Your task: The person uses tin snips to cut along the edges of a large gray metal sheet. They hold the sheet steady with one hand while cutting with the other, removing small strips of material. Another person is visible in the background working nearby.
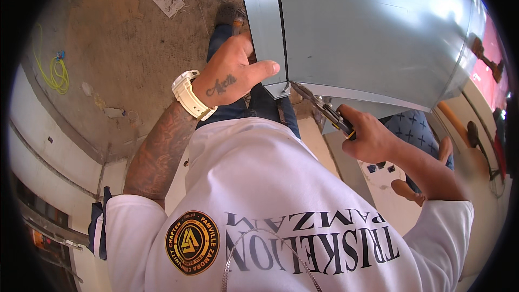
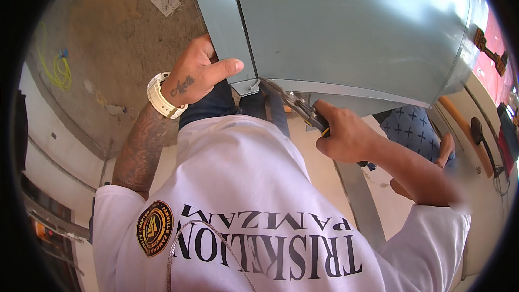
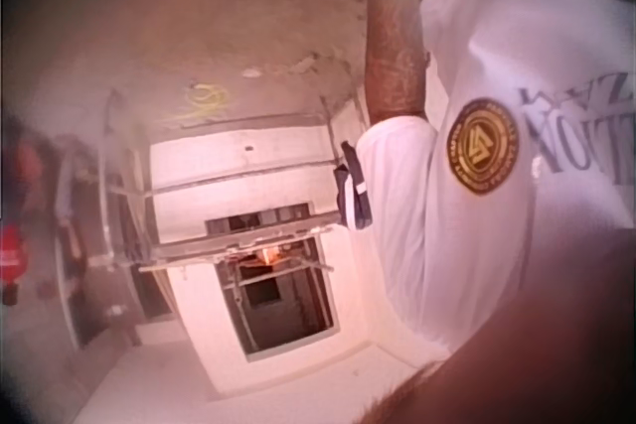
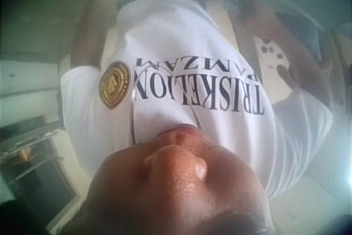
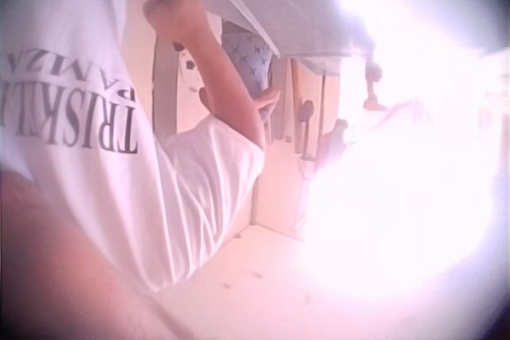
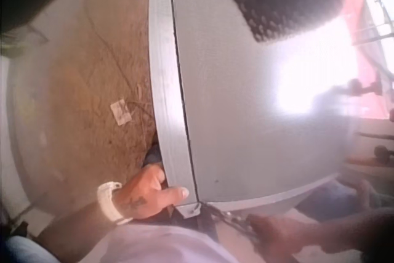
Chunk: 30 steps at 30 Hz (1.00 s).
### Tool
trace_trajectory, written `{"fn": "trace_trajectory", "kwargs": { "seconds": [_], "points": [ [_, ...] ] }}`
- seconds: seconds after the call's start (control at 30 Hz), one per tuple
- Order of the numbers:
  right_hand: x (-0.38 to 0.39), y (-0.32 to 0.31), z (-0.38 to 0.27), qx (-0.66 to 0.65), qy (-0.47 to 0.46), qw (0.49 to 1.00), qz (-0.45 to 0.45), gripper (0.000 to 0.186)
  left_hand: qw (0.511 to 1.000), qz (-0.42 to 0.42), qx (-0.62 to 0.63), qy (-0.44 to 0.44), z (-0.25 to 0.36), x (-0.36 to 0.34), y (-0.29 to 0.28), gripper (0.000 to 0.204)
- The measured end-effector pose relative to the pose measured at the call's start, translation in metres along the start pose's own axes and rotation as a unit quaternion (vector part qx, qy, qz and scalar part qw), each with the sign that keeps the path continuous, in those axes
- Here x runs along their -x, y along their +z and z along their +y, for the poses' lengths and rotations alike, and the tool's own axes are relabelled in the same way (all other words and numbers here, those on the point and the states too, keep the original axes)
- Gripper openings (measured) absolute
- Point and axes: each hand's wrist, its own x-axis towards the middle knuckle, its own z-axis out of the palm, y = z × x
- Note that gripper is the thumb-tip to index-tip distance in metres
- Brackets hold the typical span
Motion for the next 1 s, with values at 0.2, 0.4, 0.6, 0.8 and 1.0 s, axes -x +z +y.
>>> {"fn": "trace_trajectory", "kwargs": {
  "seconds": [0.2, 0.4, 0.6, 0.8, 1.0],
  "points": [
    [0.001, 0.021, 0.0, -0.042, -0.037, 0.997, 0.061, 0.027, 0.997, 0.023, -0.079, -0.009, 0.004, 0.001, 0.002, 0.03],
    [0.029, 0.045, 0.024, -0.059, -0.075, 0.981, 0.171, 0.028, 0.875, 0.132, -0.447, -0.128, 0.046, 0.003, 0.015, 0.038],
    [0.01, 0.127, 0.078, -0.268, -0.126, 0.917, 0.265, 0.03, 0.767, 0.126, -0.625, 0.076, 0.071, 0.012, 0.047, 0.038],
    [-0.019, 0.195, 0.077, -0.418, -0.178, 0.822, 0.343, 0.025, 0.735, -0.034, -0.674, -0.066, 0.058, -0.041, 0.033, 0.026],
    [-0.046, 0.236, 0.1, -0.477, -0.189, 0.772, 0.375, 0.03, 0.6, -0.088, -0.795, -0.006, 0.066, -0.064, 0.047, 0.023]
  ]
}}
